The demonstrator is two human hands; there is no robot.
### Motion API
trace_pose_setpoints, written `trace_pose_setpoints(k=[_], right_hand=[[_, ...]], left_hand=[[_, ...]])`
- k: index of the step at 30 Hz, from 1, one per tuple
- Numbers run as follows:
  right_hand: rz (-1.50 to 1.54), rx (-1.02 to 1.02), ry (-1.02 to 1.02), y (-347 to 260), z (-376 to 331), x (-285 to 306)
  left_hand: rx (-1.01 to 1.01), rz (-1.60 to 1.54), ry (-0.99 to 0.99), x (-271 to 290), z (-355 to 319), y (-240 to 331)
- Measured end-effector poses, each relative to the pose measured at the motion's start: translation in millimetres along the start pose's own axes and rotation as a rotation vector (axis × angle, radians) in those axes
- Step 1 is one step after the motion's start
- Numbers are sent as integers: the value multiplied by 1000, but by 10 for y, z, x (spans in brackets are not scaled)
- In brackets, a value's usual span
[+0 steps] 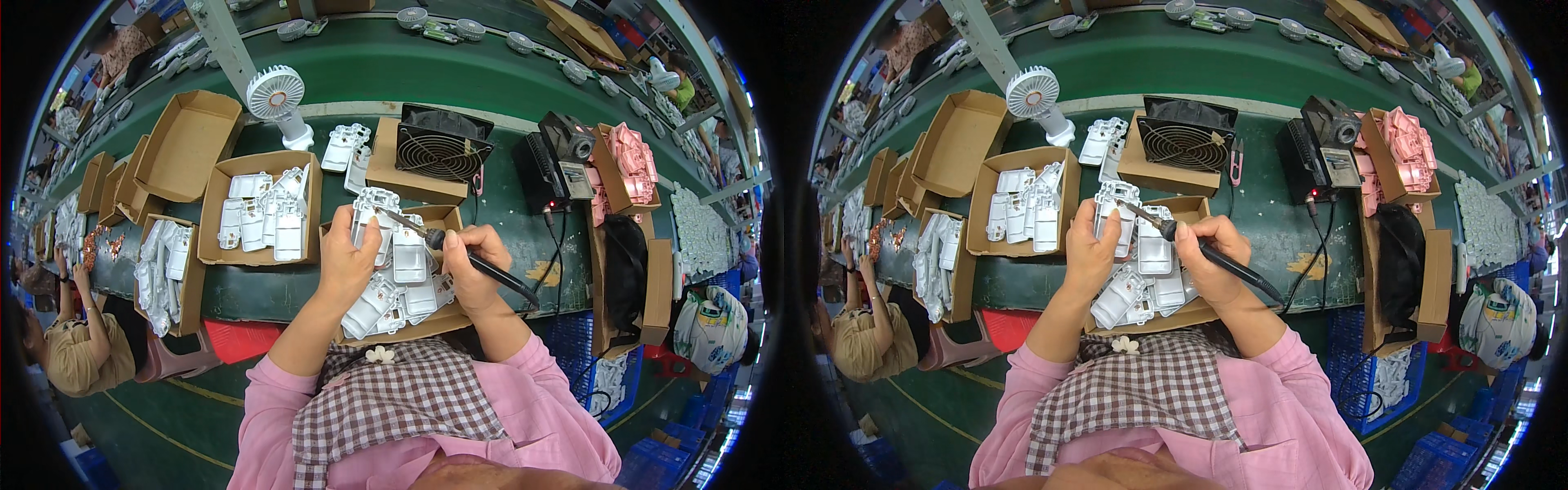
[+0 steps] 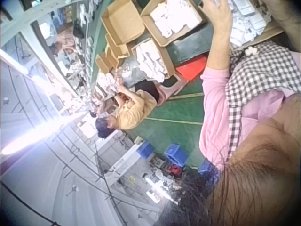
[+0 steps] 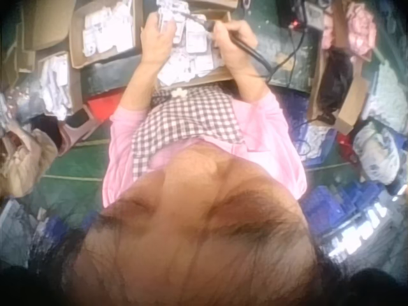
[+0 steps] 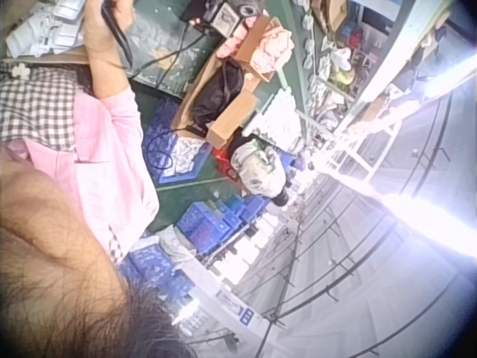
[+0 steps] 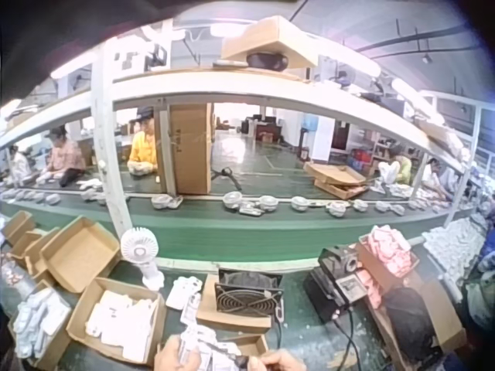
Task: The person solders metal contacts onto plastic fan housings using a soldering iron, assembles fan components by hand, and sorts and solders additional plastic housings from cardboard boxes.
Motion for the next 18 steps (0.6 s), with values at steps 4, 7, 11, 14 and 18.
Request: trace_pose_setpoints(k=[4, 7, 11, 14, 18], right_hand=[[-17, -1, -8, -11, 6, -5], [-3, 7, -21, -11, 21, -15], [-3, 5, -19, -3, 16, -22], [14, 6, -13, 15, 13, -16], [-96, 82, -61, -12, 24, -25]], left_hand=[[-76, 19, 11, -19, -9, 44], [-73, 27, 4, -20, -17, 62], [-23, 8, -19, -14, -27, 59], [-14, 19, -8, -14, -29, 47], [-109, 56, 23, -16, -30, 44]])
Point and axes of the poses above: each hand's wrist, its own z-axis towards the middle knuckle, its own x-axis out of the back of the hand, y = z × x, the point moved 4 cm from there along z, towards the middle knuckle, and after that the axes turned 11 degrees about -y, right-handed, at the moved point
